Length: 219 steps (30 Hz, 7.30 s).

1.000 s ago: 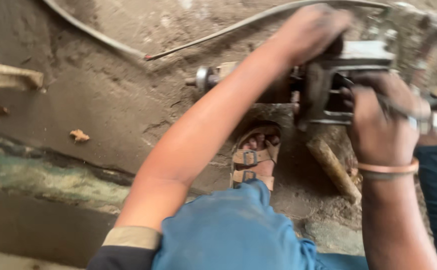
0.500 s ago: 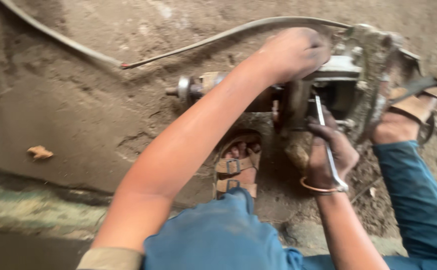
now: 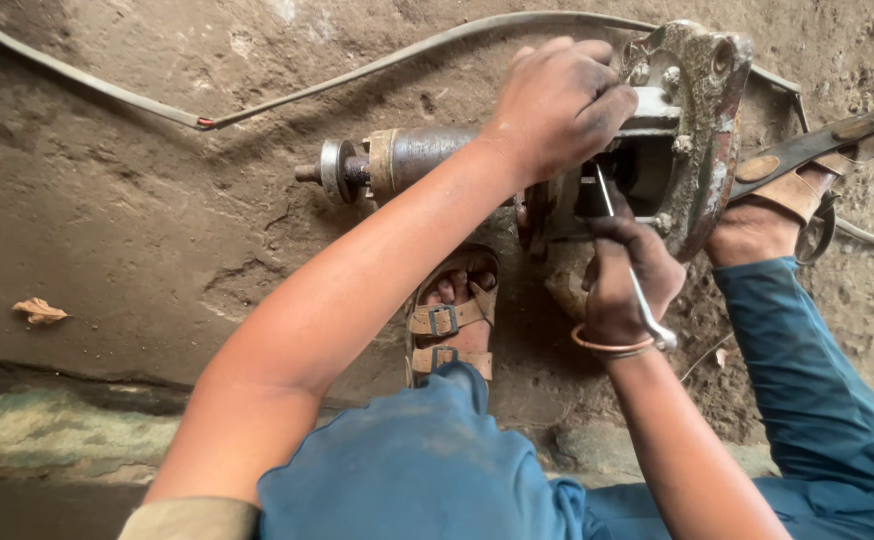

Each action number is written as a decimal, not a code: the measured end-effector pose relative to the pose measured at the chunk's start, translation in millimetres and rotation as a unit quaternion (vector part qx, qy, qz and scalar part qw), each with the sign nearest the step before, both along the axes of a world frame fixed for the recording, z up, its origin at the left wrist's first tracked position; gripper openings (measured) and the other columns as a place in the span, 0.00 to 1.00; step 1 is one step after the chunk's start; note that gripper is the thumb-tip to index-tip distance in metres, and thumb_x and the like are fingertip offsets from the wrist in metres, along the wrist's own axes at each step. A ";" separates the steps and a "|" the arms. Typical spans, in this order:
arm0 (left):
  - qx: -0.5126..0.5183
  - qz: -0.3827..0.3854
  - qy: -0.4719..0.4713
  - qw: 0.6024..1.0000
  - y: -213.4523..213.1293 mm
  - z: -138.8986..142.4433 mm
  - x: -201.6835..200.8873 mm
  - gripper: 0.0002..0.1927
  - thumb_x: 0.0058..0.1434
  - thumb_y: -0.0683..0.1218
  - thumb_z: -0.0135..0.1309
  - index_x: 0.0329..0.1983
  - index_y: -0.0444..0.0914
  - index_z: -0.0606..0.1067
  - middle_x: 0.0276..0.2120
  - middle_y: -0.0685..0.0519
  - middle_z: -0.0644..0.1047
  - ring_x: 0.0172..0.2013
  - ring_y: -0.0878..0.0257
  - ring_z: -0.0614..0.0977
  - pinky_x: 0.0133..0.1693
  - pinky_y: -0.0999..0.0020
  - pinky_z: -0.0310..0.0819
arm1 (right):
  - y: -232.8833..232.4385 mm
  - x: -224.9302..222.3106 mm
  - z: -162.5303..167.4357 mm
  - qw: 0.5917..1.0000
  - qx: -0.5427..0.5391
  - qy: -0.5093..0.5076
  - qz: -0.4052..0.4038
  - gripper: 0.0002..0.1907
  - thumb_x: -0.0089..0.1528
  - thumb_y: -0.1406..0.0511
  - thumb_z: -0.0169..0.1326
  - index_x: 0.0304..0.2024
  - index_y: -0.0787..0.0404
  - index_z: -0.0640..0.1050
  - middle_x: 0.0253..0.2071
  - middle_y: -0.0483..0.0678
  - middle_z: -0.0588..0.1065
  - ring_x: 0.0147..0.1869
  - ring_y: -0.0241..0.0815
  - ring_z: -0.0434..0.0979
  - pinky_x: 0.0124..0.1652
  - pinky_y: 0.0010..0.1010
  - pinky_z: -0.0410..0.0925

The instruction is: The person sits on the ground working on a rusty water pump housing, using a spanner to loosen and turn bolts inside the housing. They hold the pump steady with one hand while turning the wrench with the other, repositioning the pump and the spanner repeatedly on different bolts.

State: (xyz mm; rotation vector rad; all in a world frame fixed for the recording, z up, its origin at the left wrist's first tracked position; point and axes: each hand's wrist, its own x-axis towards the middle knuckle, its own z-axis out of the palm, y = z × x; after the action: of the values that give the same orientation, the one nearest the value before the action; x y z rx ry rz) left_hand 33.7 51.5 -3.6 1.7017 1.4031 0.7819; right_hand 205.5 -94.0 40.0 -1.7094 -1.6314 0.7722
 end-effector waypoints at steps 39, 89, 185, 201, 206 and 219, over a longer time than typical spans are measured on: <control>-0.028 -0.016 -0.201 0.979 13.5 -18.7 -16.0 0.21 0.65 0.54 0.37 0.25 0.39 0.75 0.29 0.54 0.76 0.32 0.61 0.77 0.37 0.64 0.70 | 5.8 -10.8 21.1 0.992 -0.054 0.100 0.046 0.08 0.69 0.77 0.50 0.48 0.70 0.79 0.43 0.56 0.80 0.32 0.37 0.80 0.34 0.24 0.74; 0.056 0.002 -0.055 0.997 -31.3 10.8 -18.1 0.11 0.65 0.47 0.51 0.38 0.34 0.78 0.40 0.47 0.75 0.46 0.50 0.75 0.50 0.56 0.70 | -3.9 28.7 94.0 0.968 0.064 -0.147 0.193 0.08 0.58 0.74 0.58 0.40 0.63 0.80 0.51 0.59 0.81 0.48 0.48 0.84 0.45 0.32 0.76; -0.094 0.128 -0.140 0.977 -182.4 13.2 48.3 0.12 0.59 0.34 0.56 0.47 0.31 0.78 0.43 0.48 0.80 0.44 0.64 0.79 0.49 0.70 0.73 | 6.6 133.3 -49.5 0.976 0.074 -0.118 0.169 0.29 0.59 0.66 0.61 0.62 0.68 0.73 0.51 0.61 0.79 0.46 0.57 0.81 0.45 0.42 0.75; -0.191 0.041 -0.239 0.951 -200.2 14.6 27.1 0.14 0.59 0.37 0.57 0.49 0.30 0.78 0.41 0.54 0.82 0.43 0.71 0.78 0.46 0.72 0.76 | -23.9 124.3 15.4 0.968 0.011 -0.172 0.184 0.27 0.56 0.60 0.65 0.55 0.64 0.75 0.34 0.55 0.78 0.35 0.58 0.78 0.36 0.44 0.72; -0.265 -0.004 -0.293 0.919 -206.9 31.8 13.4 0.12 0.64 0.40 0.61 0.48 0.30 0.79 0.41 0.54 0.83 0.43 0.72 0.79 0.46 0.73 0.76 | -51.3 104.5 49.7 0.970 -0.078 -0.180 0.145 0.18 0.56 0.60 0.65 0.44 0.60 0.78 0.28 0.53 0.78 0.29 0.58 0.78 0.31 0.46 0.72; -0.294 0.194 -0.067 0.934 -113.3 34.7 -25.0 0.22 0.67 0.58 0.54 0.44 0.33 0.80 0.28 0.52 0.81 0.30 0.67 0.80 0.34 0.69 0.72 | 101.7 24.3 99.1 0.885 -0.078 -0.395 0.233 0.23 0.58 0.48 0.63 0.24 0.60 0.82 0.23 0.56 0.77 0.30 0.57 0.80 0.34 0.46 0.73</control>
State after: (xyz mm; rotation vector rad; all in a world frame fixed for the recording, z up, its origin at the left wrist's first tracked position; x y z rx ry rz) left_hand 8.7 -61.7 31.1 0.9104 1.6868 0.5837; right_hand 229.8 7.7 139.1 -1.8966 -2.6699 0.4185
